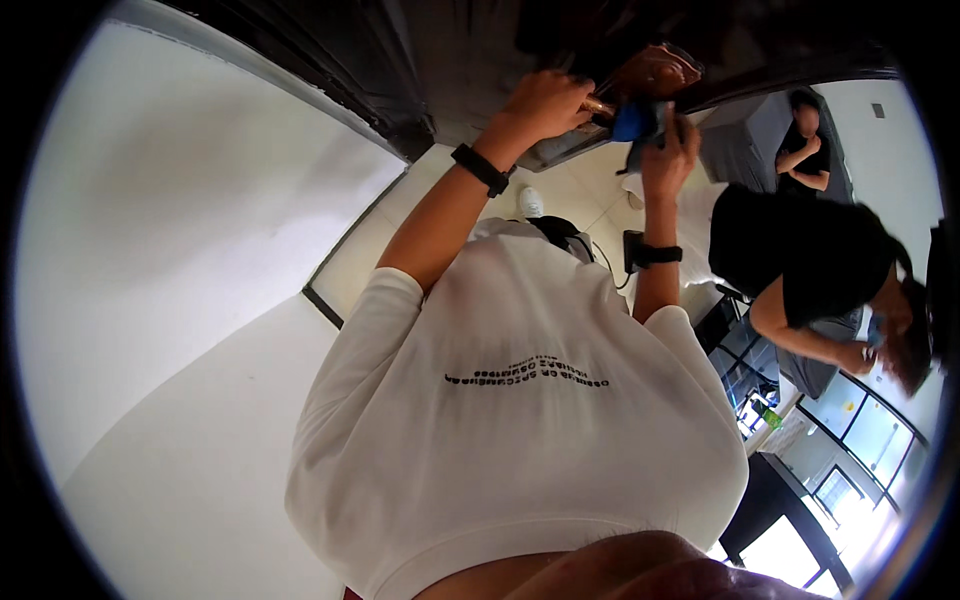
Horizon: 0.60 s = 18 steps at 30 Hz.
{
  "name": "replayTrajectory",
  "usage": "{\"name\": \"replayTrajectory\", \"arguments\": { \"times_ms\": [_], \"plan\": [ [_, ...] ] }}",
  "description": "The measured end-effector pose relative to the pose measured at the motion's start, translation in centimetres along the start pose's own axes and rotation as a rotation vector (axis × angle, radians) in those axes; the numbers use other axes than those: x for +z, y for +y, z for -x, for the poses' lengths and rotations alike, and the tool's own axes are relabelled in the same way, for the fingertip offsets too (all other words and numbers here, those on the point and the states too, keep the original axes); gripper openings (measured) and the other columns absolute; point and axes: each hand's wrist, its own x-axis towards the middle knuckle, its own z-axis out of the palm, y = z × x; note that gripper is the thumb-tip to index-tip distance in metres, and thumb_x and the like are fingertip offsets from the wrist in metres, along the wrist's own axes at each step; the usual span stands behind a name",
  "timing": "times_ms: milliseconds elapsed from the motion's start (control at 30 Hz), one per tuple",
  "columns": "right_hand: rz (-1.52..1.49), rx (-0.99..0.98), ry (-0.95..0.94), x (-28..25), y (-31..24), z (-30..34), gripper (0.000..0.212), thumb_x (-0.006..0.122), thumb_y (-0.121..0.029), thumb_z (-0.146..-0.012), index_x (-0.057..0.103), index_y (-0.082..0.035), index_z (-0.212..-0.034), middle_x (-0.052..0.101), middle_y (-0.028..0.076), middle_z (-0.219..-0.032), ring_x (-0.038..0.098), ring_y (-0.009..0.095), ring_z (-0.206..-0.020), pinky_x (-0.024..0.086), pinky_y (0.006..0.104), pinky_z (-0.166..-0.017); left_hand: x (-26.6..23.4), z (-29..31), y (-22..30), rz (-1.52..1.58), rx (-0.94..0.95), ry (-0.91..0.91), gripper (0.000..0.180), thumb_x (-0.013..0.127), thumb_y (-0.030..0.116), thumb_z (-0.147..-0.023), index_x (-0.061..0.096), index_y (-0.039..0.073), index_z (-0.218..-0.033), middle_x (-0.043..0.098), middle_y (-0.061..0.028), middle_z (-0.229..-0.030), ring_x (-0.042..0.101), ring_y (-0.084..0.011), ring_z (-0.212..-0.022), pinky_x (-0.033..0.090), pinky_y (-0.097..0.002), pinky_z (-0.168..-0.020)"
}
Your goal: The person wipes the top, edges, and handles of two wooden doors using a cloth, handling the doors one at a time and opening them to reach the interior edges.
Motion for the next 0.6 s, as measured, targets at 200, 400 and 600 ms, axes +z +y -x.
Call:
{"name": "replayTrajectory", "arguments": {
  "times_ms": [200,400,600],
  "plan": [
    [0.060,-0.109,0.283,-3.8,-1.7,-6.8,0.068,0.058,0.013,-0.063,0.063,-0.007,-0.128,0.058,0.017,-0.112,0.054,0.033,-0.103,0.046,0.0426,-0.088,0.5,0.0,-0.1,-0.019,-0.037,-0.004,0.033,0.073,0.031,-0.076,0.069,0.009,-0.100,0.070,-0.0124,-0.083,0.068,-0.0300,-0.079,0.057,-0.0423,-0.068],
    [0.000,-0.102,0.097,0.3,1.1,-3.0,0.065,0.059,0.012,-0.065,0.064,-0.007,-0.127,0.059,0.014,-0.114,0.057,0.032,-0.098,0.049,0.0414,-0.085,0.6,-1.0,-0.5,0.010,-0.020,0.055,0.032,0.074,0.031,-0.075,0.068,0.009,-0.099,0.070,-0.0104,-0.084,0.068,-0.0288,-0.083,0.056,-0.0419,-0.069],
    [0.001,-0.058,-0.038,2.2,2.9,-2.6,0.059,0.063,0.010,-0.068,0.067,-0.010,-0.123,0.060,0.013,-0.111,0.060,0.030,-0.098,0.051,0.0392,-0.085,0.8,-2.8,-1.3,-0.031,-0.035,0.057,0.032,0.074,0.031,-0.075,0.068,0.010,-0.099,0.070,-0.0082,-0.083,0.067,-0.0275,-0.081,0.056,-0.0415,-0.068]
  ]
}}
